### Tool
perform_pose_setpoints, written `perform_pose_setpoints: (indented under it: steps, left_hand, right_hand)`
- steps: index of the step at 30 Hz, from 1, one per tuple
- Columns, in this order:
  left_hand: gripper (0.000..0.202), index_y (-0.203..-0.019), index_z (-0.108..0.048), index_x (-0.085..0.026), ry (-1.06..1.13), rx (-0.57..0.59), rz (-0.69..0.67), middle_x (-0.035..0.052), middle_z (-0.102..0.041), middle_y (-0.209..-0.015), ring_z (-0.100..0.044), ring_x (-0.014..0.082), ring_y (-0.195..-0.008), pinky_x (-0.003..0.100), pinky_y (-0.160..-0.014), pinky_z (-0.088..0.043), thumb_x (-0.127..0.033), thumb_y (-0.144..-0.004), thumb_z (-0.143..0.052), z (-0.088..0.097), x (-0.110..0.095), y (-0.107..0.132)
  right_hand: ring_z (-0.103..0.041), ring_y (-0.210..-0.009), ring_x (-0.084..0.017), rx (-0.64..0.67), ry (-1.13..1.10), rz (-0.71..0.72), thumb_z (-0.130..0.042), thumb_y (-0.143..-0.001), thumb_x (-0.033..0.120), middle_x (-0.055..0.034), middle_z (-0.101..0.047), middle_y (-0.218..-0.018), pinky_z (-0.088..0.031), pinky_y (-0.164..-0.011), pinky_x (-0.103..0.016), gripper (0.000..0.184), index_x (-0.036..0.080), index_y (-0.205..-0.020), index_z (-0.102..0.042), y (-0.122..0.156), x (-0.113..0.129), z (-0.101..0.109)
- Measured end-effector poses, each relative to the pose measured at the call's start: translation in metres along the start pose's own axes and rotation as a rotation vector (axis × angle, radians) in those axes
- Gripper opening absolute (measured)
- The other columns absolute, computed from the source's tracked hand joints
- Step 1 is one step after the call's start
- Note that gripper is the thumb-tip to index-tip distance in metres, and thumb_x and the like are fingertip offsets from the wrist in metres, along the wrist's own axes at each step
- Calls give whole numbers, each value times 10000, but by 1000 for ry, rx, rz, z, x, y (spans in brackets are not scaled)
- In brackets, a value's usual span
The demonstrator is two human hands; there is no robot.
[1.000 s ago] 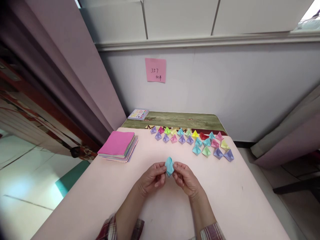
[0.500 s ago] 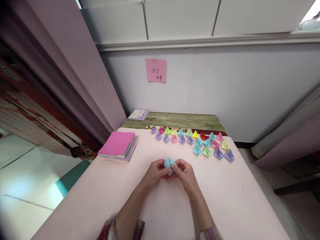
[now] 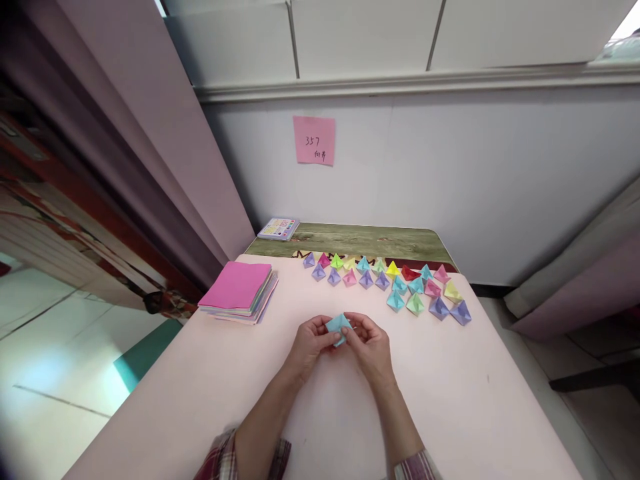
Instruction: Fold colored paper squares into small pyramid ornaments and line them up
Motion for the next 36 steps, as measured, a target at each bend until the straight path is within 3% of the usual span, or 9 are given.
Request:
perform_pose_setpoints:
  steps: [5,8,15,23,27,31,36]
  left_hand:
    - [339,-751,-639,-105,44,5,87,21,-654,-622,-587,119,-551,224,-510,-498,-297,-569,-851,2,5,-1]
    - [346,-754,-643,-107,53,4,124,28,-665,-635,-602,127,-548,228,-496,-514,-291,-555,-858,4,6,-2]
    - [299,-787,-657,-108,149,3,178,45,-694,-695,-658,145,-600,210,-537,-533,-213,-567,-832,2,3,1]
    - [288,-867,-693,-100,220,98,156,58,-703,-819,-675,157,-745,232,-677,-557,-128,-600,-798,2,5,-1]
    - [310,-912,-701,-85,258,180,153,94,-711,-845,-686,198,-797,295,-749,-560,-237,-655,-785,-2,1,-1]
    - [334,-860,-703,-85,191,107,134,87,-703,-794,-672,166,-720,277,-691,-556,-385,-723,-759,-2,1,-1]
    - [340,-820,-702,-92,142,23,121,59,-698,-749,-659,151,-664,259,-636,-562,-313,-606,-846,1,6,-1]
  right_hand:
    - [-580,-641,-139,62,62,79,-758,-734,334,-25,-666,-804,-480,-599,-267,249,213,-949,-721,0,5,-1]
    - [-619,-777,-176,103,118,180,-713,-768,290,-54,-658,-925,-503,-641,-276,171,233,-926,-743,-1,8,-1]
    - [-620,-767,-156,209,150,242,-579,-828,221,-60,-606,-993,-525,-643,-268,184,246,-864,-758,0,4,-2]
    - [-611,-765,-161,153,193,264,-541,-826,189,-52,-624,-947,-522,-664,-275,183,221,-832,-721,1,11,-1]
    - [-598,-756,-158,140,187,247,-502,-850,216,-48,-622,-933,-513,-688,-280,193,211,-844,-695,2,17,1]
    - [-593,-759,-164,159,197,242,-486,-877,258,-48,-618,-907,-501,-694,-281,205,204,-843,-681,4,22,-1]
    - [-565,-674,-157,92,249,179,-613,-839,328,-20,-596,-748,-461,-611,-260,136,198,-838,-651,4,14,-2]
Point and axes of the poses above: each hand's wrist, its own y-axis away from the middle knuckle, its own z-axis out of the back of the hand, x = y × z, the point moved 5 cm from there along -y, towards the middle knuckle
